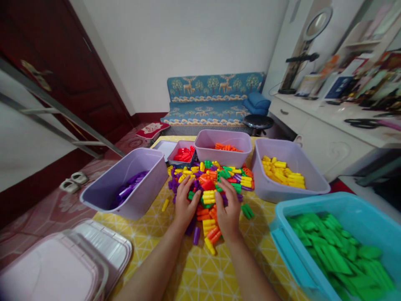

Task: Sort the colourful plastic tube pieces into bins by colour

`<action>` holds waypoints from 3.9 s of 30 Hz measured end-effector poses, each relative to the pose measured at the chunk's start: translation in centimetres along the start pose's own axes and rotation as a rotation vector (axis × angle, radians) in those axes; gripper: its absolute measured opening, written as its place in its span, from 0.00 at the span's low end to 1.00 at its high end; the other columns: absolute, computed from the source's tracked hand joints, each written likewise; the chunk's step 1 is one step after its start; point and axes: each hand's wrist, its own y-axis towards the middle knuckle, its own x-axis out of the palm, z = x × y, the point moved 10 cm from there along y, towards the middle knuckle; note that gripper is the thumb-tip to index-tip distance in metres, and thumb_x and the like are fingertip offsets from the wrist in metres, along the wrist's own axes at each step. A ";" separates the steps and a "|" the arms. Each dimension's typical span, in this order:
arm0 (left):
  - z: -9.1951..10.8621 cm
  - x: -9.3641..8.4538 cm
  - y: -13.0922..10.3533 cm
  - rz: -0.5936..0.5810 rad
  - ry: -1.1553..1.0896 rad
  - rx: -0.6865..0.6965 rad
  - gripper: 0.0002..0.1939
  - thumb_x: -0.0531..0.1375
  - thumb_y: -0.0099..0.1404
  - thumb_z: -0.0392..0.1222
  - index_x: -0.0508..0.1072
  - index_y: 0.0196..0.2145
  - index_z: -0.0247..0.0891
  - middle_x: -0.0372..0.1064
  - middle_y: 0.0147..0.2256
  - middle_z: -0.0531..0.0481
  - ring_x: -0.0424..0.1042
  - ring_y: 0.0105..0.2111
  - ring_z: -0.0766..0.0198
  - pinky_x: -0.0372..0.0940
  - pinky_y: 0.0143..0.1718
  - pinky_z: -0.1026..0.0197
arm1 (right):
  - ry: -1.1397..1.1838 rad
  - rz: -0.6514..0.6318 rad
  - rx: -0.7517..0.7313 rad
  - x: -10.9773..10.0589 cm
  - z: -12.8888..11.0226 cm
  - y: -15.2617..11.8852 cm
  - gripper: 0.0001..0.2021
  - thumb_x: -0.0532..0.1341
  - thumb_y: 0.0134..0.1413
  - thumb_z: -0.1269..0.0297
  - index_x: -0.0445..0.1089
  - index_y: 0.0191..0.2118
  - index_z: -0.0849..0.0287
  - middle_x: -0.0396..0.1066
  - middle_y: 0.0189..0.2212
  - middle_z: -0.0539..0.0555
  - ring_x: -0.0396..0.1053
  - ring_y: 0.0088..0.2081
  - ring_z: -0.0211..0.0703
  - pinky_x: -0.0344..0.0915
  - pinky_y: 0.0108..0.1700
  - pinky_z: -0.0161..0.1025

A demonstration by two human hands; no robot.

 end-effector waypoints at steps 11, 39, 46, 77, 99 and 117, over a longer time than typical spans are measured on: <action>0.7 1.0 -0.2 -0.122 0.090 0.077 0.17 0.59 0.62 0.43 0.72 0.49 0.43 0.55 0.61 0.45 0.51 0.62 0.53 0.51 0.61 0.44 | -0.476 -0.266 0.069 2.7 5.8 2.4 0.23 0.57 0.53 0.59 0.66 0.55 0.61 0.72 0.46 0.61 0.66 0.49 0.53 0.63 0.52 0.53; 0.6 1.2 -0.6 -0.112 0.067 0.108 0.13 0.59 0.63 0.42 0.75 0.45 0.44 0.57 0.60 0.46 0.52 0.61 0.50 0.52 0.60 0.42 | 0.693 0.762 0.398 -11.6 3.4 1.9 0.17 0.50 0.58 0.51 0.67 0.43 0.55 0.71 0.45 0.54 0.71 0.41 0.42 0.66 0.36 0.40; 0.8 0.8 -0.6 -0.097 0.027 0.113 0.12 0.59 0.61 0.38 0.75 0.44 0.43 0.59 0.58 0.45 0.54 0.60 0.51 0.53 0.60 0.42 | -0.279 -0.252 0.319 -1.6 3.3 3.0 0.08 0.60 0.46 0.63 0.75 0.34 0.56 0.75 0.35 0.54 0.71 0.34 0.46 0.64 0.37 0.40; 0.6 -0.4 -0.4 -0.077 -0.362 0.049 0.10 0.56 0.66 0.43 0.75 0.40 0.40 0.72 0.45 0.45 0.66 0.52 0.55 0.58 0.56 0.47 | 0.025 -0.426 0.292 3.7 1.1 0.6 0.09 0.61 0.49 0.61 0.73 0.36 0.55 0.76 0.36 0.52 0.72 0.37 0.44 0.66 0.41 0.39; -0.3 -0.1 -0.6 -0.034 -0.240 0.037 0.14 0.54 0.67 0.38 0.73 0.48 0.45 0.67 0.52 0.46 0.64 0.54 0.58 0.59 0.56 0.50 | 0.236 -0.430 0.504 2.9 4.7 0.5 0.16 0.64 0.45 0.58 0.73 0.40 0.60 0.75 0.32 0.53 0.73 0.32 0.43 0.67 0.29 0.36; 1.7 -1.2 -0.8 -0.001 -0.066 0.149 0.13 0.61 0.61 0.42 0.73 0.45 0.42 0.74 0.44 0.46 0.67 0.52 0.54 0.50 0.60 0.41 | 0.471 -0.373 0.565 4.3 3.3 -0.4 0.18 0.68 0.42 0.55 0.72 0.39 0.60 0.76 0.32 0.54 0.74 0.31 0.43 0.71 0.34 0.38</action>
